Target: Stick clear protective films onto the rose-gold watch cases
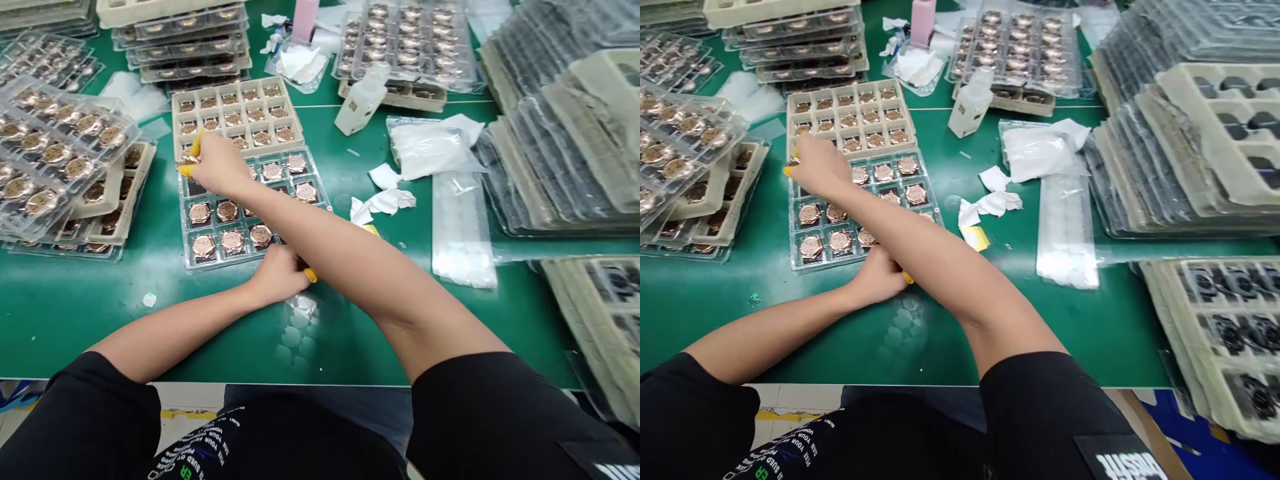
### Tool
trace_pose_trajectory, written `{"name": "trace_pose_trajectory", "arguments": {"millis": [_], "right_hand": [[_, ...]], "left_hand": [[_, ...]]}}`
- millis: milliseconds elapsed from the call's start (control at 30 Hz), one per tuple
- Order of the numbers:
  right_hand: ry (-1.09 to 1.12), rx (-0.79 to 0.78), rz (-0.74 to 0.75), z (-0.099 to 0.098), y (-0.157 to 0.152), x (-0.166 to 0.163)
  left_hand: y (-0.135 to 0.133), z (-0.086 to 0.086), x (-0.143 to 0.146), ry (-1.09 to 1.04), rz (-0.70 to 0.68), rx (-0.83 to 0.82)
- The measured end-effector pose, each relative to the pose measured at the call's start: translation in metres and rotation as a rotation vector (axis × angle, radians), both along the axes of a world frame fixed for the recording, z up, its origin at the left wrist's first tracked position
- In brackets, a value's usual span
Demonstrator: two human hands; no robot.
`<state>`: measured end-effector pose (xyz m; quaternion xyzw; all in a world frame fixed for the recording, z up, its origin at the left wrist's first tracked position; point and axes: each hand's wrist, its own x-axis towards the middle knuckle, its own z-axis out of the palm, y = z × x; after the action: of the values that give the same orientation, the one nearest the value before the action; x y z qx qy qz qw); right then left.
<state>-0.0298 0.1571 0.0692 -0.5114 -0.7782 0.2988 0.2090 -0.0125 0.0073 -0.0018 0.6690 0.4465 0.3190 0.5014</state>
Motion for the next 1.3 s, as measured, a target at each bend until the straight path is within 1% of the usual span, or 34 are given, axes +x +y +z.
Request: {"name": "trace_pose_trajectory", "arguments": {"millis": [33,67,133,167,233,300,367,467,600,667,700,733,767,867,900,933,1000,1033,1100,1133,1167,1233,1300], "right_hand": [[0.068,0.010,-0.014,0.007,-0.012,0.017],[0.164,0.000,-0.042,0.013,-0.027,0.039],[0.329,-0.085,-0.090,0.019,-0.065,0.089],[0.396,-0.146,-0.142,0.018,-0.086,0.115],[0.495,-0.311,-0.259,0.009,-0.122,0.162],[0.571,-0.511,-0.296,-0.006,-0.144,0.194],[0.630,-0.620,-0.322,-0.021,-0.152,0.209],[0.672,-0.635,-0.335,-0.036,-0.150,0.209],[0.721,-0.642,-0.324,-0.043,-0.154,0.201],[0.721,-0.626,-0.301,-0.044,-0.158,0.202],[0.675,-0.588,-0.270,-0.045,-0.158,0.206],[0.593,-0.499,-0.246,-0.045,-0.155,0.211],[0.484,-0.350,-0.247,-0.046,-0.150,0.219],[0.118,0.247,-0.350,-0.054,-0.122,0.250],[0.022,0.351,-0.352,-0.059,-0.112,0.261],[-0.051,0.392,-0.327,-0.063,-0.102,0.270],[-0.135,0.380,-0.280,-0.071,-0.090,0.284],[-0.147,0.375,-0.279,-0.073,-0.089,0.287],[-0.081,0.389,-0.306,-0.070,-0.096,0.286],[-0.007,0.399,-0.305,-0.067,-0.103,0.281],[0.083,0.408,-0.274,-0.062,-0.111,0.275],[0.244,0.443,-0.130,-0.055,-0.126,0.258],[0.262,0.535,0.041,-0.052,-0.137,0.241]], "left_hand": [[0.000,-0.001,0.000,-0.019,-0.015,-0.051],[0.000,-0.001,0.001,-0.056,0.004,-0.090],[0.000,-0.002,0.003,-0.151,0.049,-0.170],[-0.001,-0.002,0.004,-0.200,0.064,-0.210],[-0.001,-0.002,0.005,-0.278,0.066,-0.271],[-0.002,-0.003,0.006,-0.306,0.051,-0.287],[-0.002,-0.003,0.006,-0.286,0.040,-0.273],[-0.003,-0.002,0.005,-0.256,0.045,-0.274],[-0.005,0.001,0.004,-0.220,0.070,-0.218],[-0.006,0.000,0.004,-0.204,0.078,-0.198],[-0.007,0.000,0.004,-0.201,0.081,-0.202],[-0.007,0.000,0.004,-0.203,0.086,-0.211],[-0.007,0.000,0.004,-0.207,0.090,-0.226],[-0.006,0.000,0.004,-0.198,0.103,-0.255],[-0.006,0.000,0.004,-0.192,0.106,-0.255],[-0.005,0.000,0.004,-0.187,0.106,-0.252],[-0.005,0.000,0.003,-0.187,0.102,-0.243],[-0.005,-0.001,0.003,-0.192,0.099,-0.239],[-0.005,-0.001,0.004,-0.205,0.097,-0.234],[-0.005,-0.002,0.004,-0.212,0.100,-0.233],[-0.005,-0.002,0.004,-0.217,0.108,-0.232],[-0.005,-0.002,0.005,-0.233,0.120,-0.238],[-0.006,-0.001,0.007,-0.259,0.118,-0.249]]}}
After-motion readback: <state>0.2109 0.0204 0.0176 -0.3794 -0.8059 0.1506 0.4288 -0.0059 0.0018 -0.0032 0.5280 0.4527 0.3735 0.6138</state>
